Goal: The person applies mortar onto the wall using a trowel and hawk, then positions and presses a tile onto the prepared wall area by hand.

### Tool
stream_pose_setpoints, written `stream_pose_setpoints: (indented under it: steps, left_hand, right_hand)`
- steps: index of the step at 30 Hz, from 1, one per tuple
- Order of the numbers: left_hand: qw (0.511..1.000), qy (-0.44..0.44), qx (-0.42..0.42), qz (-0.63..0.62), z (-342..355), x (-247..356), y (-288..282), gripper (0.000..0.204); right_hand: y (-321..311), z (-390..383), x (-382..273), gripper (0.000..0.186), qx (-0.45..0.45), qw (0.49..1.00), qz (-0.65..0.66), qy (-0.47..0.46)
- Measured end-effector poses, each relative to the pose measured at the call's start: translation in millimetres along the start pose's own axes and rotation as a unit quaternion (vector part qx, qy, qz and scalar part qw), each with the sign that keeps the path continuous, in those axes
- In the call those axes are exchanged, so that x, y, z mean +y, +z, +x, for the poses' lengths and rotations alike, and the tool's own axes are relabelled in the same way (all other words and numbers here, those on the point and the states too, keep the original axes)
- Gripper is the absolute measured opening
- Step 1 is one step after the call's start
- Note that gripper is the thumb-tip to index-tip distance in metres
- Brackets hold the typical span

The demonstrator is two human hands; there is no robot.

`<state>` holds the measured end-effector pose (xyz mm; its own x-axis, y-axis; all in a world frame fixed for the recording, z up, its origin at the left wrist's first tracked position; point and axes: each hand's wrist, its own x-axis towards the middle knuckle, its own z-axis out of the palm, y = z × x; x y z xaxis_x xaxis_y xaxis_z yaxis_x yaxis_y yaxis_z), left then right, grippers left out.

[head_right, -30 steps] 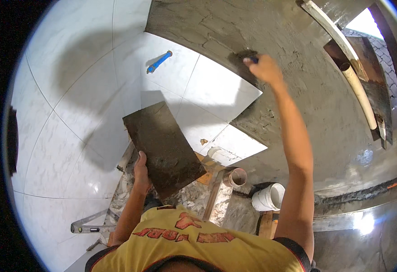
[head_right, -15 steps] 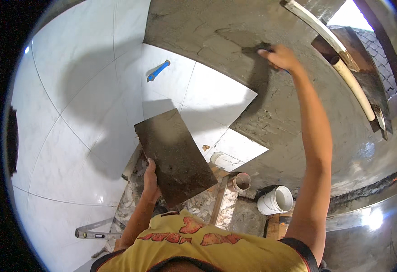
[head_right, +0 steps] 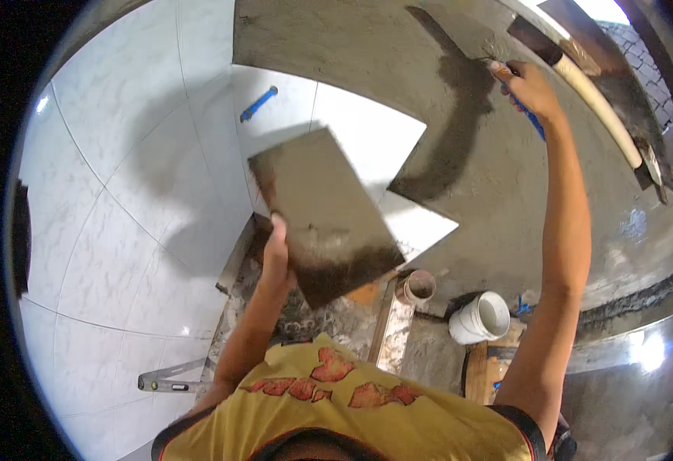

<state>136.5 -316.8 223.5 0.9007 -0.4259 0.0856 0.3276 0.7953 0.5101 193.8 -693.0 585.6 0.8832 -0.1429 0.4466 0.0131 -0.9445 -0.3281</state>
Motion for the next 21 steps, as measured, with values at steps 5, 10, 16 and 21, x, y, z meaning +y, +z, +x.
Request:
stream_pose_setpoints:
  steps: [5, 10, 16, 21]
  left_hand:
    - [0.992, -0.115, -0.002, -0.054, 37.5, 3.6, 15.6, 0.065]
    - [0.977, -0.12, 0.068, 0.162, 31.6, -3.4, 42.2, 0.062]
    - [0.963, -0.151, 0.135, 0.18, 19.6, -11.8, 25.8, 0.056]
    - [0.967, -0.179, 0.109, 0.148, 8.5, -25.9, 26.3, 0.058]
  right_hand:
    - [46.2, -118.1, 12.6, 0.049, -0.221, 0.926, 0.281, 0.124]
    - [102.5, -174.7, 67.7, 0.031, -0.485, 0.828, 0.269, 0.083]
    - [100.1, -228.8, 124.1, 0.022, -0.561, 0.808, 0.159, 0.082]
    - [76.9, -280.9, 177.1, 0.024, -0.495, 0.85, -0.013, 0.181]
